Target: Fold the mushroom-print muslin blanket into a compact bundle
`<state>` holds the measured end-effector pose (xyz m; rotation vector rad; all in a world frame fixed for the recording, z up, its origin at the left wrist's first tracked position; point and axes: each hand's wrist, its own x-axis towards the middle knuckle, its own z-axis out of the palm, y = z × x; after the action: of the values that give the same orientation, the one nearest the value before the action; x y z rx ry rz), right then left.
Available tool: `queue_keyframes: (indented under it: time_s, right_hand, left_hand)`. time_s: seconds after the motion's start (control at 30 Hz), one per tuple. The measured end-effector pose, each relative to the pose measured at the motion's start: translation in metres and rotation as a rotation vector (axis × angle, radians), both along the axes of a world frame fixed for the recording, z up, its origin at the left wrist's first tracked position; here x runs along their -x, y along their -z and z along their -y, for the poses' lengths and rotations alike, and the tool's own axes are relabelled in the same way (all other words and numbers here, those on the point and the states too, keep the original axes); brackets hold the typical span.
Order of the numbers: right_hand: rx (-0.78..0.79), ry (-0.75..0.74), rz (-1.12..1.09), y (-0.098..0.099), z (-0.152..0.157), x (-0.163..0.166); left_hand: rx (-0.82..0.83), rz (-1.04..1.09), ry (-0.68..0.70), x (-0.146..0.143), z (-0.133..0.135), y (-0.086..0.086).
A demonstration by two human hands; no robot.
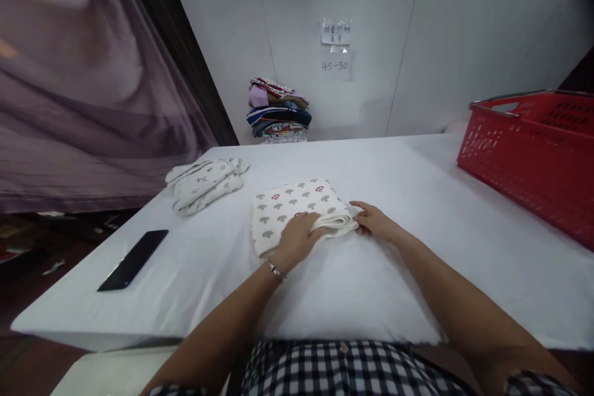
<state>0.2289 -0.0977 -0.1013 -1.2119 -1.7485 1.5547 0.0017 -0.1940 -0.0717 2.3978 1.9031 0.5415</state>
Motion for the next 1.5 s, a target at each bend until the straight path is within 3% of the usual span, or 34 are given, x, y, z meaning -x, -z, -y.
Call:
queue_keyframes:
  time_s: [0.1, 0.23, 0.33, 0.5, 0.63, 0.8, 0.9, 1.13, 1.33, 1.5]
  right_hand:
    - [-0.006, -0.008, 0.006, 0.001, -0.001, -0.001]
    - [-0.016, -0.009, 0.028, 0.0, -0.001, -0.001]
    - [-0.016, 0.012, 0.064, -0.006, 0.003, -0.001]
    - [-0.073, 0.087, 0.151, -0.018, 0.015, 0.005]
    - [-0.132, 0.065, 0.222, -0.021, 0.023, 0.006]
    - [-0.418, 0.113, 0.455, -0.02, 0.027, 0.006]
    - [-0.543, 0.115, 0.483, -0.022, 0.03, 0.009]
    - [-0.439, 0.014, 0.509, -0.022, 0.032, 0.021]
    - [-0.408, 0.174, -0.026, -0.01, 0.017, 0.029]
    - [-0.326, 0.127, 0.215, -0.001, 0.008, 0.023]
  left_hand:
    - [-0.073, -0.044, -0.079, -0.007, 0.0, 0.005]
    - [-0.158, -0.27, 0.019, -0.019, 0.007, 0.027]
    - [-0.177, -0.311, 0.019, -0.02, 0.008, 0.037]
    - [-0.156, -0.279, 0.047, -0.016, 0.012, 0.023]
    - [-0.119, -0.263, 0.042, -0.009, 0.03, 0.008]
    - [-0.086, -0.251, -0.046, 0.013, 0.055, 0.003]
    - [-0.083, -0.227, -0.119, 0.029, 0.067, 0.003]
    - [-0.097, -0.167, -0.239, 0.058, 0.078, 0.009]
    - [-0.178, -0.173, -0.219, 0.062, 0.069, 0.009]
    - [-0.074, -0.17, -0.168, 0.058, 0.067, 0.016]
